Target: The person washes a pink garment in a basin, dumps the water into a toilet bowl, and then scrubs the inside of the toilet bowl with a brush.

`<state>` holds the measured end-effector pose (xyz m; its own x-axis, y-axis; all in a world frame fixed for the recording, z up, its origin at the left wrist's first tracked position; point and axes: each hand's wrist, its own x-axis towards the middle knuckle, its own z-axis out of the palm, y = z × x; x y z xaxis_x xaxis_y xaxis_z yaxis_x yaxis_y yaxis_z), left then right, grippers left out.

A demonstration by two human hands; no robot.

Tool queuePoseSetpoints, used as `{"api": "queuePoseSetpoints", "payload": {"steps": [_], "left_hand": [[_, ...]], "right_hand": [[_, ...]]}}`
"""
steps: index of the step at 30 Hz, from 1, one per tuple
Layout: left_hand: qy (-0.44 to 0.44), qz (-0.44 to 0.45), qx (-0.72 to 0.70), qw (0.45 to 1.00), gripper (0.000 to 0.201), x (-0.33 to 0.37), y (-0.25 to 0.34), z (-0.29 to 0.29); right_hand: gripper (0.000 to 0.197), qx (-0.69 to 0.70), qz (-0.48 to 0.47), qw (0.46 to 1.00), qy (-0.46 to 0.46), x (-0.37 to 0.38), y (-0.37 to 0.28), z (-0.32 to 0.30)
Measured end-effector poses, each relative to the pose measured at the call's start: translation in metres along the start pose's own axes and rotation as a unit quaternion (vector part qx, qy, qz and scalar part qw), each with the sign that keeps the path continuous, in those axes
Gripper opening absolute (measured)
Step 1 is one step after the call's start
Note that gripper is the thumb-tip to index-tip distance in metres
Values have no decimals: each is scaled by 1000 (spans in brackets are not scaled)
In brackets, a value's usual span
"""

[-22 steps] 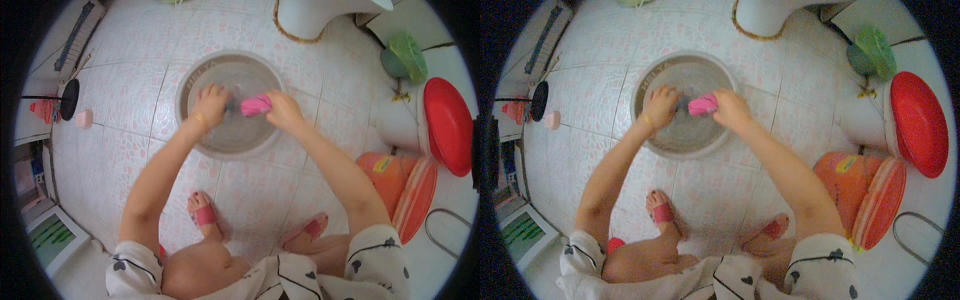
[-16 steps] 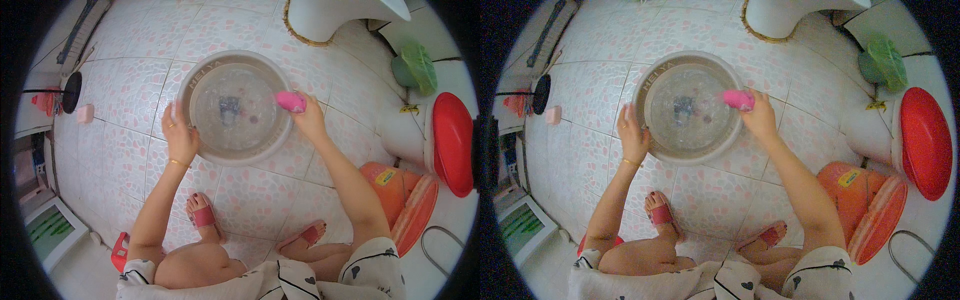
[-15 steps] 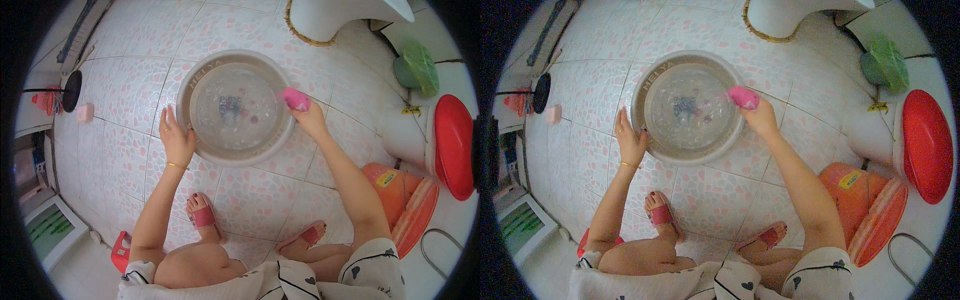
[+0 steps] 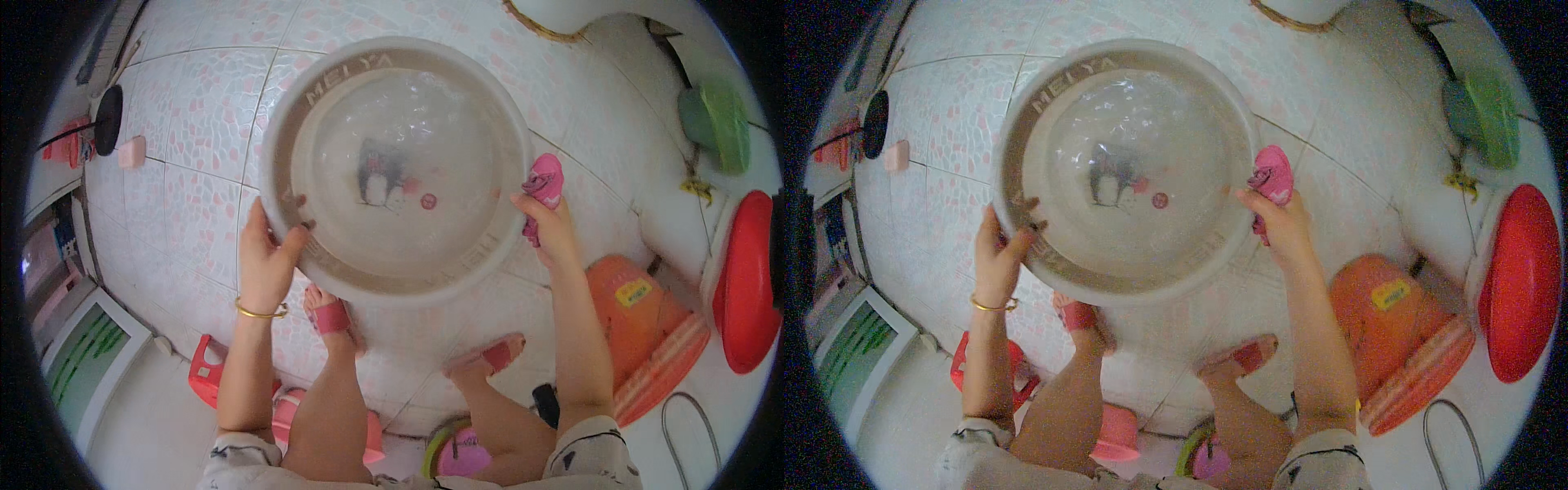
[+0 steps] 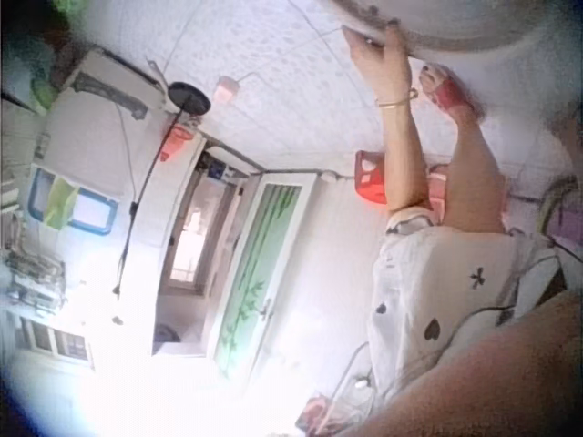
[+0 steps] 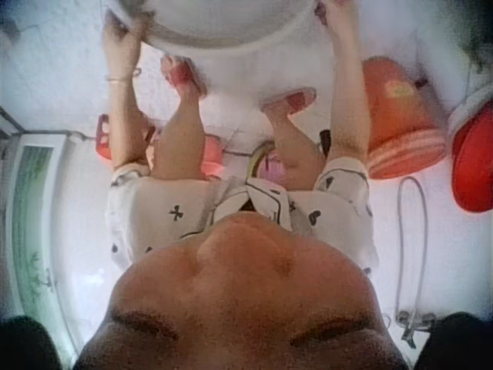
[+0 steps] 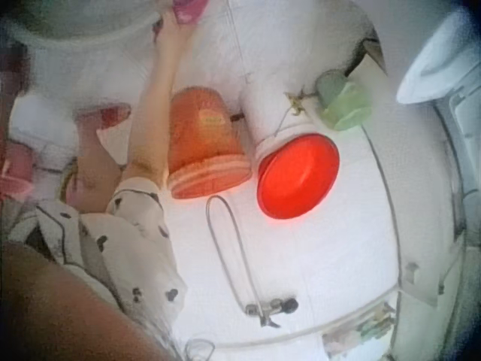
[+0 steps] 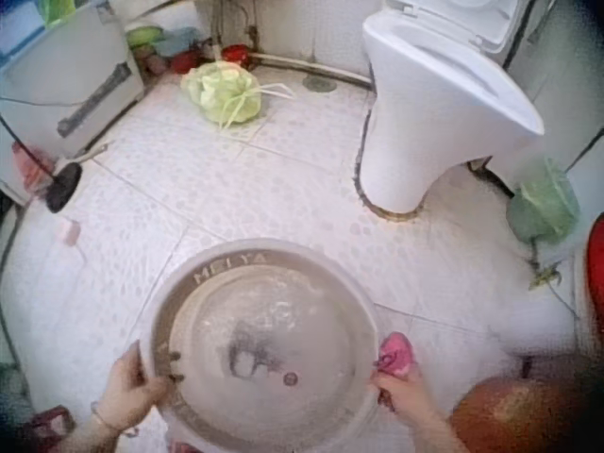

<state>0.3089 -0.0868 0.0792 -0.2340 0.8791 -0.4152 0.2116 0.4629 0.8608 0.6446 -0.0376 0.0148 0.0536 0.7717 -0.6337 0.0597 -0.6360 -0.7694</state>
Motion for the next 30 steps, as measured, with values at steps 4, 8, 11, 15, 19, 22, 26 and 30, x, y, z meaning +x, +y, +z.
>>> {"api": "queuePoseSetpoints", "payload": {"steps": [4,8,11,15,19,22,26,30], "left_hand": [[-73,4,68,995,47,-9,49,-30],[-119,1,19,993,49,-24,102,-50],[-111,-6,-60,992,38,-48,140,-52],[-163,-9,-91,982,38,-78,188,-57],[-224,-98,-85,966,34,-93,252,-67],[-230,-103,-57,966,37,-89,270,-69],[-188,-137,-41,972,40,-78,293,-50],[-210,-191,-56,957,36,-44,313,-28]], "right_hand": [[23,64,-9,998,29,-50,-26,6],[24,70,-6,996,60,-114,-79,-4],[23,23,-22,990,134,-170,-135,-10],[22,5,-20,983,181,-236,-203,-30],[18,-44,-3,984,174,-280,-259,-49],[16,-1,15,984,175,-293,-287,-57],[17,-36,-51,980,189,-288,-305,-72],[21,-84,-74,973,201,-262,-326,-88]]}}
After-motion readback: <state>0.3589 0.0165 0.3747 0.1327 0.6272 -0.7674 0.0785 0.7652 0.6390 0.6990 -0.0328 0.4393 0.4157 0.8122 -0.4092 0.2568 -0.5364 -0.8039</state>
